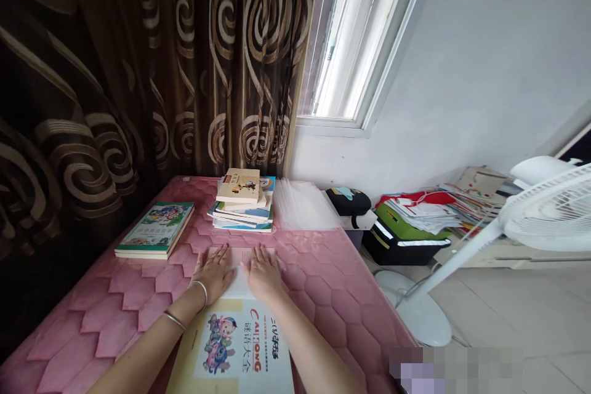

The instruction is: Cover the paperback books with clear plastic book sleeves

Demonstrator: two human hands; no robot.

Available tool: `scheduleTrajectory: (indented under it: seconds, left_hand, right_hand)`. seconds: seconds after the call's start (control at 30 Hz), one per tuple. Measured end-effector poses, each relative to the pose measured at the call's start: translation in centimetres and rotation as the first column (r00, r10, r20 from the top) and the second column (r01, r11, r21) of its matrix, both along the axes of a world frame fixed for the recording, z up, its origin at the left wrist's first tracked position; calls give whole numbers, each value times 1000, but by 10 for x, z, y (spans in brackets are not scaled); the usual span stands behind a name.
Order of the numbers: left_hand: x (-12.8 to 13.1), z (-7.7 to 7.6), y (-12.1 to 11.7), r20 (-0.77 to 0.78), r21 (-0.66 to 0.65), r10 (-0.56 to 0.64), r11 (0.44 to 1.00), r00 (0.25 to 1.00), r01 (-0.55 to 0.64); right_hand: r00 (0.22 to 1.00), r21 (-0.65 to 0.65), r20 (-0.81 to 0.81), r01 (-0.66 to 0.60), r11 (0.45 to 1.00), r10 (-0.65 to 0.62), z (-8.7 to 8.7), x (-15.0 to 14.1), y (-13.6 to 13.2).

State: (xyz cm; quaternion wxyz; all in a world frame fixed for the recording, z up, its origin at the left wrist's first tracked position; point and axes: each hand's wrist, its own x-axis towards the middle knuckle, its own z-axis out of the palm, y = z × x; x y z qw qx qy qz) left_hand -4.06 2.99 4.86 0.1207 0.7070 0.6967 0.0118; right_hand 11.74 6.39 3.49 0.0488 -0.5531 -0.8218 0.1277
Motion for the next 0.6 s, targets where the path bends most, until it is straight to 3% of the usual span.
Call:
scheduleTrajectory:
  seconds: [0.13,0.33,0.5,0.6]
  left_hand:
    - [-16,0,-2,-16,-29,26,999,1000,-26]
    - [-35,4,-7,-93,-33,27,999,995,-30]
    - [-18,16,8,-224,75,35,997,974,-19]
    - [2,19,24,-228,95,21,995,973,1]
  right_hand:
    - [994,-51,86,72,996,-67,2,35,1]
    - [993,-52,97,73,996,-68,1,39,2]
    - [995,-9,76,72,997,-71,-2,37,0]
    - [994,-2,77,74,997,-73,1,36,-1]
